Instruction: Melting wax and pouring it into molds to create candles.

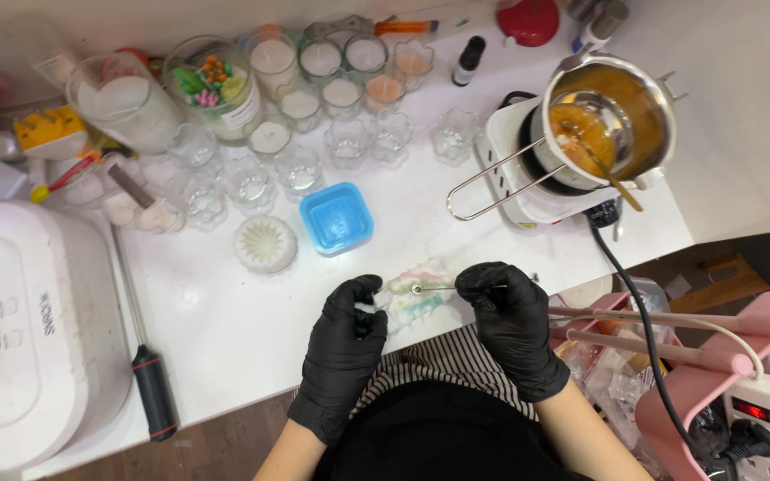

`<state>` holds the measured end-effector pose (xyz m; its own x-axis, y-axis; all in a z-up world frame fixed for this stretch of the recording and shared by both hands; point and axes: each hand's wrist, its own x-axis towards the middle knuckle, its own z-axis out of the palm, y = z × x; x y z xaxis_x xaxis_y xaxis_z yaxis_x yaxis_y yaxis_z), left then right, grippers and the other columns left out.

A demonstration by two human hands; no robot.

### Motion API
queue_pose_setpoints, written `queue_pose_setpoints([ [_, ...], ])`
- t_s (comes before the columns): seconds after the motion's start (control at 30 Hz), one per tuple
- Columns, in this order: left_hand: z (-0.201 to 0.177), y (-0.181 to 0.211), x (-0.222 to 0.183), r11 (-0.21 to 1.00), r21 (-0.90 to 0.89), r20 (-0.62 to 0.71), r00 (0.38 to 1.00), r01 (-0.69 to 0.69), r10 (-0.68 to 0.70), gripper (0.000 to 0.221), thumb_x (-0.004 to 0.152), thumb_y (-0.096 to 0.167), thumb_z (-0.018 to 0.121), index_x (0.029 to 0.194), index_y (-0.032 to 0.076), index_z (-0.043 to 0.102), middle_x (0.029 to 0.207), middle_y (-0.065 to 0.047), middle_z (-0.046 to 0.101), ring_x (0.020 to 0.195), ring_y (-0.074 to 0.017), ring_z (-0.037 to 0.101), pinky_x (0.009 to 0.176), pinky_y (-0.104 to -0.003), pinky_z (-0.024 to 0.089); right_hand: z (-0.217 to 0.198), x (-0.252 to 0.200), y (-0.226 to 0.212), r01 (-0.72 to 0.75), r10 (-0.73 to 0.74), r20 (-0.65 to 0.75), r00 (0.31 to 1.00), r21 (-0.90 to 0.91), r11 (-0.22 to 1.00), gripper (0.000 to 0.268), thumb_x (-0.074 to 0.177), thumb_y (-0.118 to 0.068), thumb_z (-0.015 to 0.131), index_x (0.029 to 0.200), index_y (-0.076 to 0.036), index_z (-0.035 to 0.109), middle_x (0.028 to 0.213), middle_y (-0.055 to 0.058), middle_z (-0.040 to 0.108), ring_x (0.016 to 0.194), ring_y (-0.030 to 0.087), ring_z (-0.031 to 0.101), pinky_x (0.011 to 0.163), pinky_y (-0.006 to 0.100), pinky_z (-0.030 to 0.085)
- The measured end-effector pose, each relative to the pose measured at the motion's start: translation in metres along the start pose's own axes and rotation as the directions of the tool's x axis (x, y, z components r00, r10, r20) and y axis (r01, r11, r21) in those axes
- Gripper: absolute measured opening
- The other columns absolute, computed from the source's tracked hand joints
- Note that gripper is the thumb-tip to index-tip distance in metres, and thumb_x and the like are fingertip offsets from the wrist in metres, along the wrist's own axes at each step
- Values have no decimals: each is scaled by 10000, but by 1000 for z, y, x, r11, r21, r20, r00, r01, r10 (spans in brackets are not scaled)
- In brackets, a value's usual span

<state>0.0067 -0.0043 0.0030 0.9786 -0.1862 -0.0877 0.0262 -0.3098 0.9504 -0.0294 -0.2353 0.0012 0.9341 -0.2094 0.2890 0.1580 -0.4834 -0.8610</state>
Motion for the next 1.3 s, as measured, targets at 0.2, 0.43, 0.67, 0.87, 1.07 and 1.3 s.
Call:
queue_pose_setpoints([
  [0.2, 11, 0, 17, 1000, -30, 28, 1000, 5, -4, 447, 831, 30, 719, 1254, 130, 618, 1029, -69, 707, 788, -182, 695, 717, -308, 572, -18, -3, 12, -55, 80, -111, 991, 211, 976, 256, 851, 196, 609, 997, -10, 571, 1012, 104, 713, 943, 187, 713, 868, 307, 607],
  [0.43, 23, -8, 32, 991, 77, 21, 993, -113, 112, 399, 846, 26, 716, 1223, 134, 644, 1012, -69, 703, 785, -178, 686, 707, -315, 559, -84, -6, 29, 6, 38, -413, 910, 104, 995, 263, 898, 173, 656, 1036, -28, 557, 1045, 105, 702, 1010, 190, 701, 943, 319, 588],
  [0.67, 38, 13, 25, 942, 253, -199, 940, -222, 275, 448, 812, 123, 786, 1237, 121, 646, 991, -89, 647, 811, -215, 660, 677, -336, 550, -125, -32, 36, -106, 70, -477, 876, -49, 993, 255, 914, 156, 633, 1064, -38, 561, 1067, 78, 702, 1025, 177, 693, 938, 298, 571],
  [0.87, 101, 39, 39, 742, 291, 268, 796, -605, 543, 442, 874, 306, 765, 1267, 139, 655, 1074, -90, 648, 971, -300, 612, 812, -423, 514, -126, -41, 37, -150, 73, -477, 876, -126, 981, 250, 905, 162, 634, 1066, -21, 579, 1062, 77, 704, 1021, 169, 686, 936, 291, 558],
  [1.07, 165, 53, 59, 731, 258, 425, 754, -631, 501, 407, 837, 234, 717, 1224, 112, 676, 1058, -96, 647, 986, -324, 589, 789, -465, 482, -137, -39, 36, -118, 53, -492, 869, -101, 988, 237, 927, 154, 619, 1082, -21, 582, 1061, 71, 697, 1019, 161, 685, 947, 287, 565],
  [1.3, 167, 48, 71, 736, 257, 402, 762, -626, 508, 140, 843, 88, 658, 967, 132, 704, 958, -107, 648, 926, -338, 614, 787, -447, 520, -136, -33, 34, -139, 89, -504, 859, -62, 988, 237, 922, 150, 659, 1065, -18, 572, 1057, 77, 709, 1016, 165, 686, 941, 286, 554],
])
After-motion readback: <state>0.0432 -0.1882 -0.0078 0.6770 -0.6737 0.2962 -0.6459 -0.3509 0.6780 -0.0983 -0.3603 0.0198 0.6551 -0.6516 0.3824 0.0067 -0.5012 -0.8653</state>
